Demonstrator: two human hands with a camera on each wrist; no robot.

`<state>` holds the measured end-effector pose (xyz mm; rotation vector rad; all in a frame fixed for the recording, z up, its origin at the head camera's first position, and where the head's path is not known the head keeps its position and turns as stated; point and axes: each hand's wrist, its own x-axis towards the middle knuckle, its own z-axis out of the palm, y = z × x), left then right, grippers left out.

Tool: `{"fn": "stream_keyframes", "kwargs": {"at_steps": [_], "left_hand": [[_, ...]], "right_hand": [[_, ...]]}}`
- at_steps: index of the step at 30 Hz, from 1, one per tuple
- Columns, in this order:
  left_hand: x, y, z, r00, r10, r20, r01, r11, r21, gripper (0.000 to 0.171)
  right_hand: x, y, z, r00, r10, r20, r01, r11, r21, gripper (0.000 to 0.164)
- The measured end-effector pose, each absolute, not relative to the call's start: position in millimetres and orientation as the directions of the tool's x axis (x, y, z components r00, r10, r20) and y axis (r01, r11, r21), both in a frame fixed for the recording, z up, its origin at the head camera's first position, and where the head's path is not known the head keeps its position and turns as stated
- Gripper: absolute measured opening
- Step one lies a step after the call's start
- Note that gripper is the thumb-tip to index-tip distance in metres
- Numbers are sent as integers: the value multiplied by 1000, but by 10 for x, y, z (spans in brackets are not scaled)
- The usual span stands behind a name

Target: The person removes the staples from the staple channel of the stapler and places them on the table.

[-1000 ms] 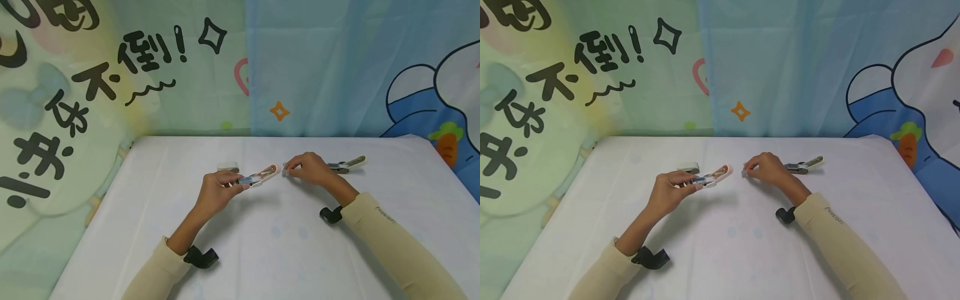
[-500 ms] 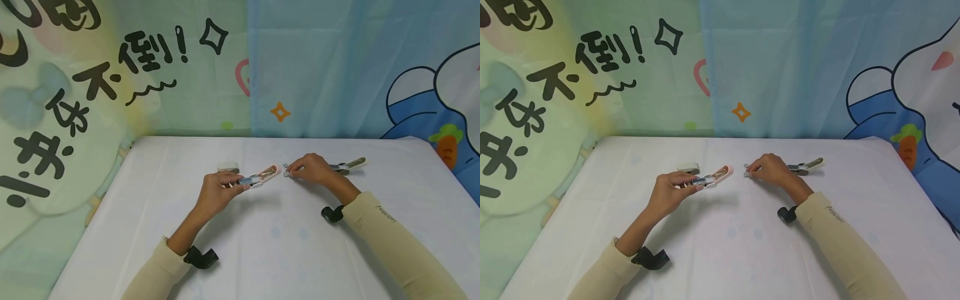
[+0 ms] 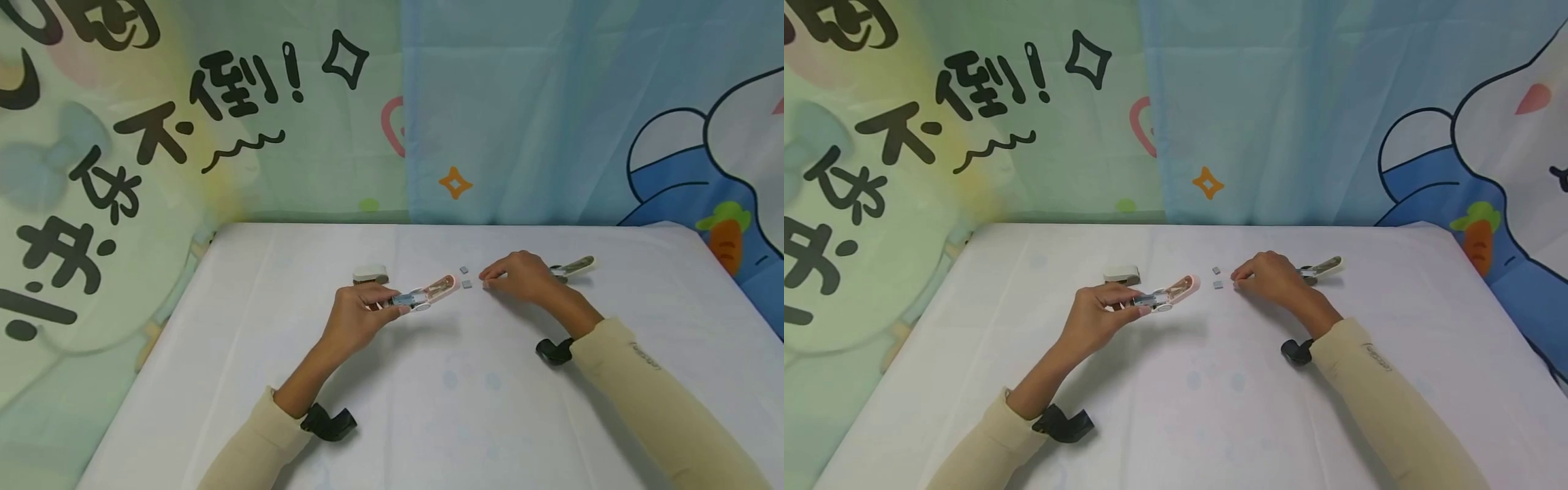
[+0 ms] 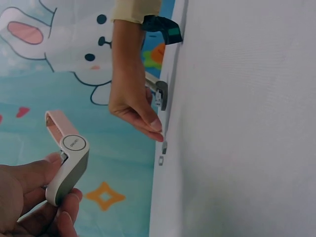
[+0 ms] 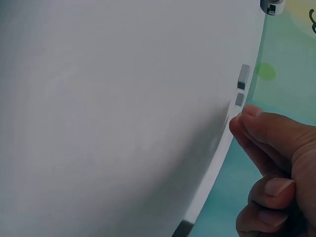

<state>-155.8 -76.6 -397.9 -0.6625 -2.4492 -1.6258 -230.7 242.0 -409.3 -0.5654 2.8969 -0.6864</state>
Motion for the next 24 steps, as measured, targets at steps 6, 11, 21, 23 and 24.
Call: {"fn": "stream_keyframes", "kwargs": {"at_steps": [6,11,21,23,24], "left_hand": [[-1568,-732,-4027,-879,311,361,453,311,835,19],[-1577,-713,-4075,-878,319,357,454,319,832,18],[-1580,-654,-4157,-874,340,347,456,327,828,19],[-1576,-646,-4154,-874,339,349,457,325,828,18],[-1577,-639,-4153,-874,336,351,457,326,828,18]], "right_hand": [[-2260,2507,-4092,-931,-364,38,-337,813,-475,16],[-2205,2428,-4051,-893,-439,100,-403,680,-613,22],[-1949,2213,-3766,-730,-682,53,-383,343,-858,45],[-1920,2191,-3769,-757,-652,43,-380,387,-840,39],[-1911,2187,-3773,-772,-634,45,-379,403,-833,36]]}}
